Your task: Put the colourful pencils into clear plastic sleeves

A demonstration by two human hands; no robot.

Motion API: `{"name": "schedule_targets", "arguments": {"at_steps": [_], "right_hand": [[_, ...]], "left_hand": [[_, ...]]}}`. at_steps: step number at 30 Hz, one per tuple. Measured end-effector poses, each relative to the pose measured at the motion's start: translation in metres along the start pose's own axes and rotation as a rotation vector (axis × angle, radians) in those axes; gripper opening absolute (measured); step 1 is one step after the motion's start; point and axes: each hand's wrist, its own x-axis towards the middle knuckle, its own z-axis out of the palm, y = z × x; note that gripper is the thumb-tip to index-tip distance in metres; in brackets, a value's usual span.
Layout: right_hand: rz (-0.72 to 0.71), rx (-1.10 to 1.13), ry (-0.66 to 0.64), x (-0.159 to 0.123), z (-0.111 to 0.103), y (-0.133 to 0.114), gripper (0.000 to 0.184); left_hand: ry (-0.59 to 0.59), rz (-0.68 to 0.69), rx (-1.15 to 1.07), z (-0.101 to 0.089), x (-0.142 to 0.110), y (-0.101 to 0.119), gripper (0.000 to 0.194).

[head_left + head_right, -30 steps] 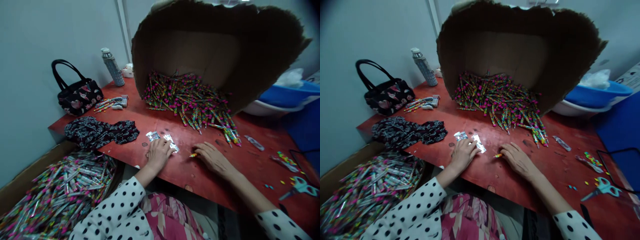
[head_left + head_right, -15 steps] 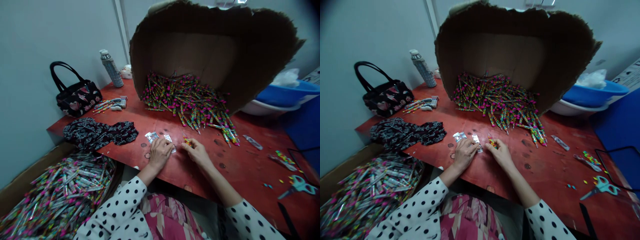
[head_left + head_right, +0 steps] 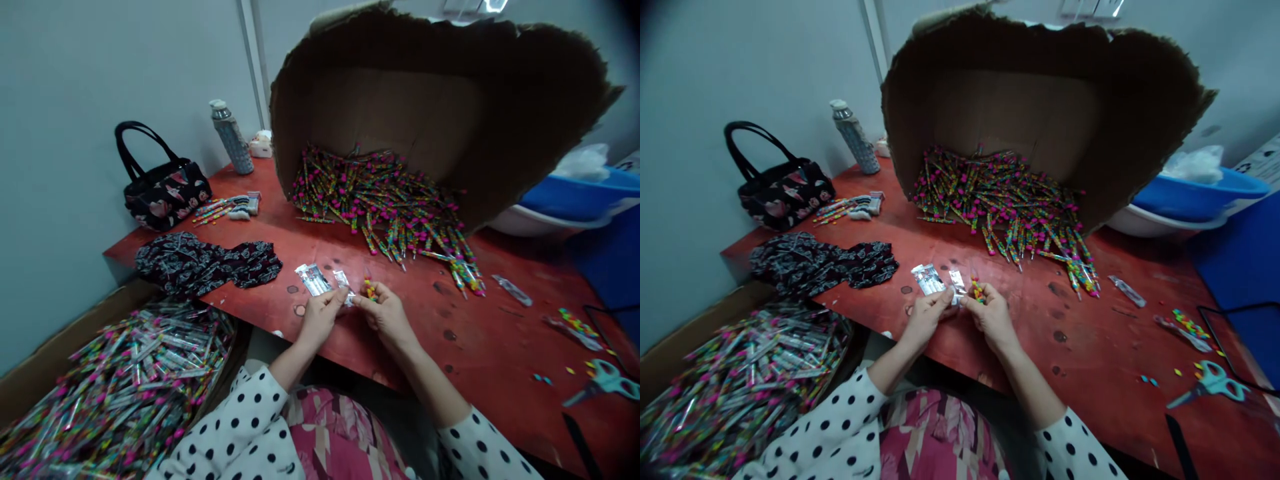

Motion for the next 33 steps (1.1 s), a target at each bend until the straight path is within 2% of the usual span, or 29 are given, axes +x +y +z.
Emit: {"name": "schedule_targets", "arguments": {"at_steps": [3,7,9,13,15,17,19,20,22,24,27,29,33], "right_hand": [[0.018,-0.063,-0.017,-0.005,0.002,0.004,0.031],[-0.058,-0.314,0.035,-0.007,-0.020,0.007,0.028],[-0.165,-0.574,0.062,-0.009,-0.038,0.007,0.031],[-0.468,-1.318,0.053,-0.012,-0.067,-0.002,0.030],[-0.636,-1.596,-0.070,-0.006,-0.073,-0.009,0.037],[-0.810,-1.745,-0.318,0.007,-0.078,-0.015,0.046],[-0.935,-1.786,-0.536,0.023,-0.083,-0.020,0.047],[-0.967,-1.784,-0.585,0.031,-0.087,-0.021,0.042],[-0.975,-1.752,-0.587,0.040,-0.095,-0.020,0.030],[-0.923,-1.682,-0.521,0.038,-0.099,-0.015,0.021],[-0.750,-1.497,-0.303,0.014,-0.092,-0.004,0.017],[-0.620,-1.301,-0.180,-0.011,-0.077,0.004,0.018],[-0.511,-1.041,-0.128,-0.049,-0.043,0.016,0.012]], "left_hand": [[-0.073,-0.039,-0.061,0.005,0.005,-0.001,0.026],[-0.006,-0.108,-0.061,0.003,0.008,0.002,0.024],[0.031,-0.140,-0.067,0.000,0.007,0.004,0.022],[0.040,-0.222,-0.144,-0.002,0.004,0.006,0.018],[0.028,-0.258,-0.207,-0.001,0.003,0.006,0.015],[0.023,-0.284,-0.287,0.001,0.003,0.007,0.011],[0.034,-0.294,-0.360,0.002,0.004,0.007,0.009],[0.049,-0.296,-0.386,0.001,0.004,0.008,0.009],[0.088,-0.303,-0.421,0.001,0.005,0.009,0.011],[0.135,-0.310,-0.459,-0.001,0.007,0.010,0.012],[0.200,-0.294,-0.544,-0.001,0.011,0.010,0.011],[0.218,-0.281,-0.586,0.001,0.013,0.009,0.010],[0.201,-0.270,-0.600,0.008,0.015,0.008,0.010]]}}
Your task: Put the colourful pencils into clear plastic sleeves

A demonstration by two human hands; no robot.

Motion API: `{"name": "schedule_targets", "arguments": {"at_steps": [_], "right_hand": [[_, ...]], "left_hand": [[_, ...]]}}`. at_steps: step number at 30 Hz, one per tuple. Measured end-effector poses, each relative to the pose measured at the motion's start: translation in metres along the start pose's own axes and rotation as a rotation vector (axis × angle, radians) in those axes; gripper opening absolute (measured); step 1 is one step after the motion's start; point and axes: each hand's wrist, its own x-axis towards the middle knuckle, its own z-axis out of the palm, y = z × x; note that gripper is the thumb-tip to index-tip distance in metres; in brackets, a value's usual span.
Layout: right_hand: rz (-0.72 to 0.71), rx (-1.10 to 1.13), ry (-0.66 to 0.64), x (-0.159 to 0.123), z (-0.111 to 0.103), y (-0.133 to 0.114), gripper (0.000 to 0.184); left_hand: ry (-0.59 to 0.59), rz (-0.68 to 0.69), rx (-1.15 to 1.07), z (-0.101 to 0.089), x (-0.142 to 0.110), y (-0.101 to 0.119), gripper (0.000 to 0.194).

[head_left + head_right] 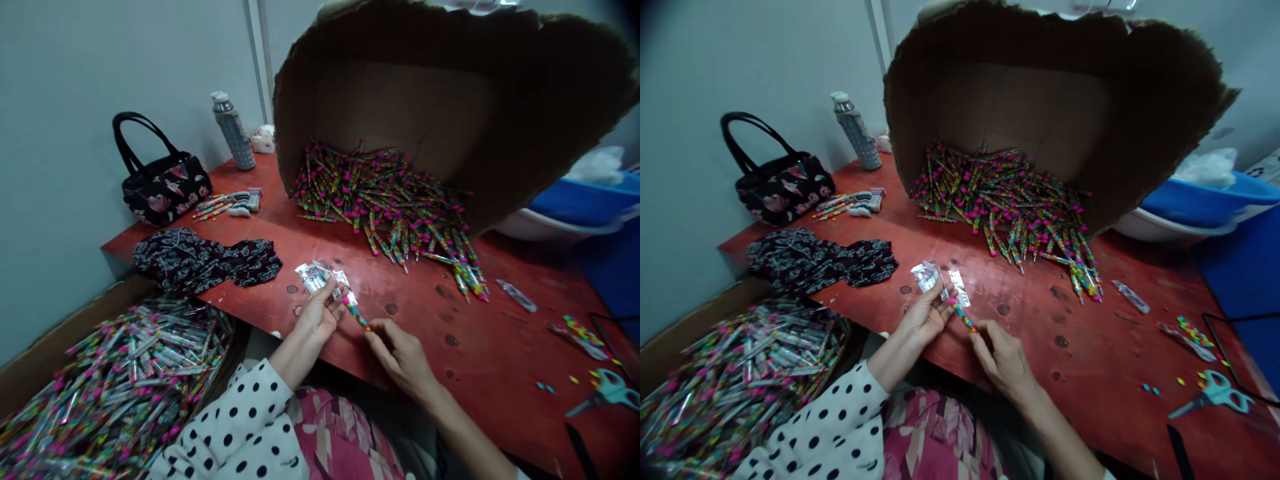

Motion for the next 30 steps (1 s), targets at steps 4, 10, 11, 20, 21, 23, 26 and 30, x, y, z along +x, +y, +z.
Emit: {"name": "schedule_targets", "arguments": {"at_steps": [4,10,11,20,21,23,26,30], "right_hand": [[0.080,0.117,0.045,-0.004,0.012,-0.012,0.010],[0.120,0.186,0.064,-0.004,0.017,-0.013,0.010],[0.118,0.180,0.063,-0.005,0.017,-0.014,0.010],[0.157,0.191,0.156,-0.010,0.023,-0.015,0.013],[0.165,0.189,0.164,-0.010,0.023,-0.015,0.013],[0.172,0.178,0.184,-0.010,0.023,-0.014,0.014],[0.149,0.157,0.223,-0.009,0.022,-0.015,0.013],[0.150,0.179,0.226,-0.008,0.021,-0.016,0.013]], "left_hand": [[-0.035,0.019,-0.010,0.005,-0.002,-0.003,0.011],[-0.061,0.041,-0.007,0.005,-0.004,-0.006,0.014],[-0.061,0.053,-0.007,0.005,-0.004,-0.006,0.014],[-0.116,0.105,0.009,0.006,-0.006,-0.012,0.015],[-0.132,0.125,-0.001,0.007,-0.007,-0.012,0.015],[-0.148,0.157,-0.001,0.007,-0.009,-0.013,0.015],[-0.165,0.197,0.055,0.008,-0.012,-0.014,0.018],[-0.162,0.249,0.138,0.007,-0.014,-0.015,0.022]]}}
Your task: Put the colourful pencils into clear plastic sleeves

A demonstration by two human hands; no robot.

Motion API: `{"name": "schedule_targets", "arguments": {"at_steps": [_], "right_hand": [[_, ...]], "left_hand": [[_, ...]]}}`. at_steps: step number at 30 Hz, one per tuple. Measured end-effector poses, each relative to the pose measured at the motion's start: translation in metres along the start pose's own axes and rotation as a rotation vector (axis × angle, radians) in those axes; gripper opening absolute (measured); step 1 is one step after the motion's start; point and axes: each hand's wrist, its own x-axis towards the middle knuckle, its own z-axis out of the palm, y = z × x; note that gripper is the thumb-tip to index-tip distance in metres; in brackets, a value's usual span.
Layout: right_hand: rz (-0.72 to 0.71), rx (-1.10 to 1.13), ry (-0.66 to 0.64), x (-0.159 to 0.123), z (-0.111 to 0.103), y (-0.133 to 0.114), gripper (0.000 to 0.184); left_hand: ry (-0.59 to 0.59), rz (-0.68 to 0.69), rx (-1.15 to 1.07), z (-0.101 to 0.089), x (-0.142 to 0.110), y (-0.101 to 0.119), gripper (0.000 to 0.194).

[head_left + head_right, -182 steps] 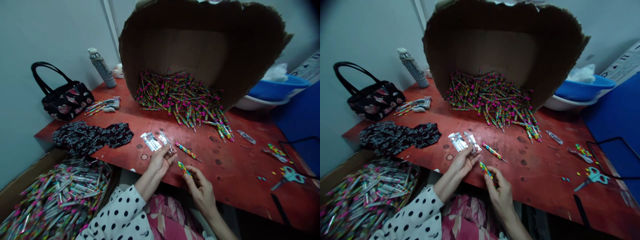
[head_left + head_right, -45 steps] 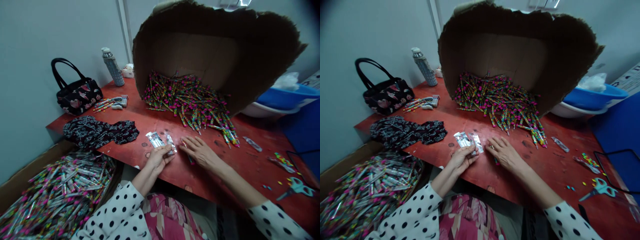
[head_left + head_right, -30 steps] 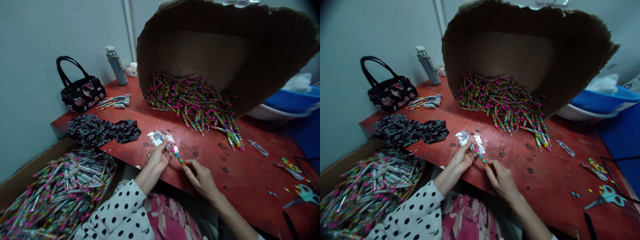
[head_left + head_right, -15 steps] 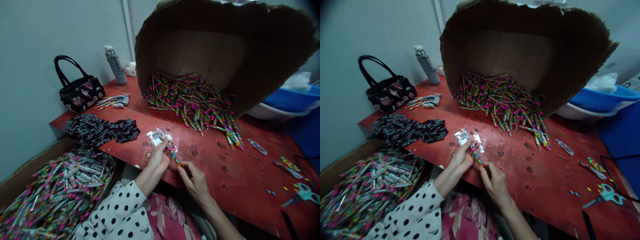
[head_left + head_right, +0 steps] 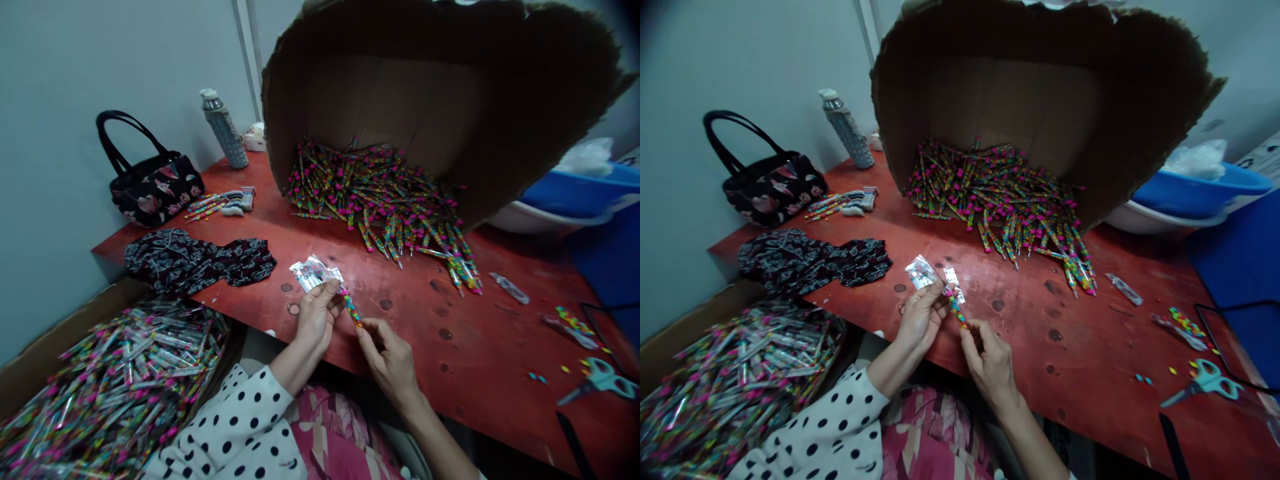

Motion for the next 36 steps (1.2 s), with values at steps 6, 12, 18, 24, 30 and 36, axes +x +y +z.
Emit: {"name": "schedule_targets", "arguments": {"at_steps": [6,12,18,24,30,36], "right_hand": [[0.189,0.192,-0.062,-0.003,0.001,-0.002,0.016],[0.363,0.494,-0.157,-0.001,0.003,-0.006,0.021],[0.240,0.283,-0.078,-0.004,0.000,-0.008,0.017],[0.298,0.382,-0.107,-0.004,-0.003,-0.007,0.019],[0.432,0.698,-0.101,0.005,0.001,-0.011,0.023],[0.396,0.762,0.000,0.015,0.006,-0.018,0.022]], "left_hand": [[-0.016,0.025,0.063,-0.004,-0.001,-0.002,0.019],[-0.013,0.071,0.172,-0.004,-0.002,-0.003,0.017],[-0.030,0.092,0.252,-0.005,-0.002,-0.002,0.016],[-0.064,0.069,0.254,-0.005,-0.003,-0.001,0.015],[-0.171,-0.071,0.238,-0.005,-0.013,-0.013,0.020],[-0.175,-0.100,0.216,-0.003,-0.022,-0.017,0.019]]}}
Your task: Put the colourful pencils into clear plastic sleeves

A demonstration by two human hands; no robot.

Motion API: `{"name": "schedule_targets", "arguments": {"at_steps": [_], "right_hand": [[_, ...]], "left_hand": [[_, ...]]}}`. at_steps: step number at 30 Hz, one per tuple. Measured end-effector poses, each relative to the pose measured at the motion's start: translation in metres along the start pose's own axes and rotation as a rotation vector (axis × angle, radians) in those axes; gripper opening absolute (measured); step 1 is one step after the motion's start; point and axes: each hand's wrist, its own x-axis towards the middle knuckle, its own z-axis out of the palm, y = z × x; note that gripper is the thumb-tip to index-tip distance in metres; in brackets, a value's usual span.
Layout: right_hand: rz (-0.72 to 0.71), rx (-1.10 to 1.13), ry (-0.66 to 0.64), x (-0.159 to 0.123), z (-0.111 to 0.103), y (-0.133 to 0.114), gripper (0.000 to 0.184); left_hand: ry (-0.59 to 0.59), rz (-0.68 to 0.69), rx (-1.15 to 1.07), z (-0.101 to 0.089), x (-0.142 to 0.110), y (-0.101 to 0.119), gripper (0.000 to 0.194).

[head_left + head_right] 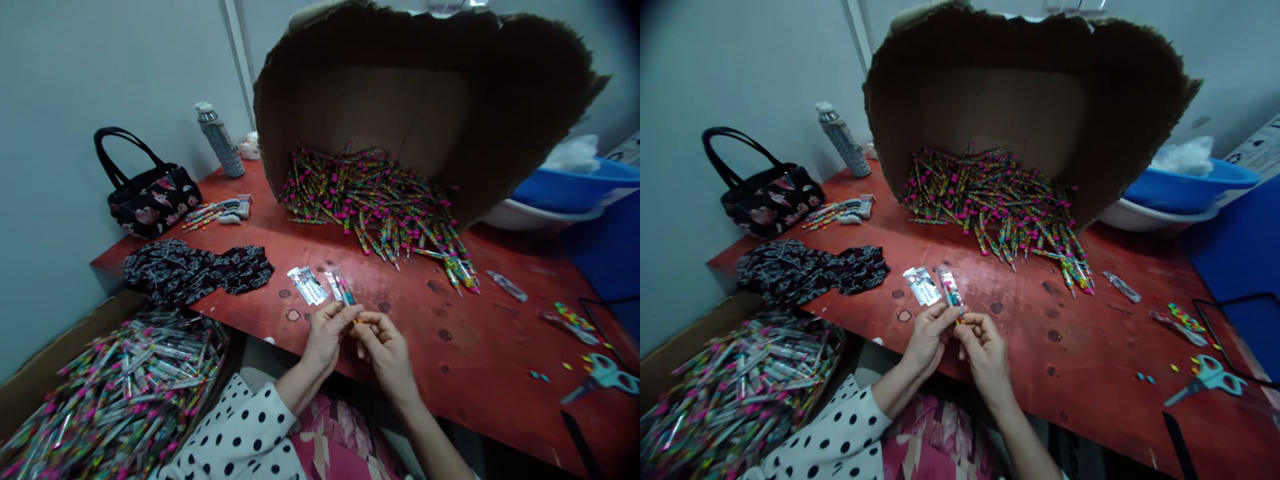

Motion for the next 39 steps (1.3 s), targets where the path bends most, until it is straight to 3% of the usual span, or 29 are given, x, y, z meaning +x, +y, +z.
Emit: {"name": "schedule_targets", "arguments": {"at_steps": [5,13,22,26,30,32,36,39], "right_hand": [[0.084,0.135,-0.056,-0.006,-0.003,0.008,0.026],[0.035,0.051,0.059,-0.003,0.006,0.004,0.027],[0.051,0.027,-0.095,0.002,0.014,0.004,0.029],[-0.078,-0.287,-0.237,0.028,-0.001,-0.007,0.023],[-0.301,-0.738,-0.141,0.078,-0.026,-0.025,0.022],[-0.360,-0.910,-0.137,0.102,-0.031,-0.031,0.022],[-0.413,-1.278,-0.080,0.145,-0.025,-0.038,0.023],[-0.323,-1.549,0.064,0.175,-0.020,-0.041,0.030]], "left_hand": [[0.072,0.030,-0.068,-0.001,0.000,0.011,0.017],[0.119,0.023,-0.027,-0.001,-0.008,0.000,0.023],[0.154,0.049,-0.068,-0.006,-0.013,0.006,0.023],[0.352,0.240,-0.120,-0.034,-0.036,0.042,0.022],[0.617,0.534,-0.072,-0.081,-0.065,0.081,0.020],[0.687,0.542,-0.044,-0.094,-0.074,0.087,0.020],[0.705,0.435,-0.027,-0.108,-0.083,0.085,0.023],[0.850,0.563,-0.070,-0.136,-0.099,0.097,0.022]]}}
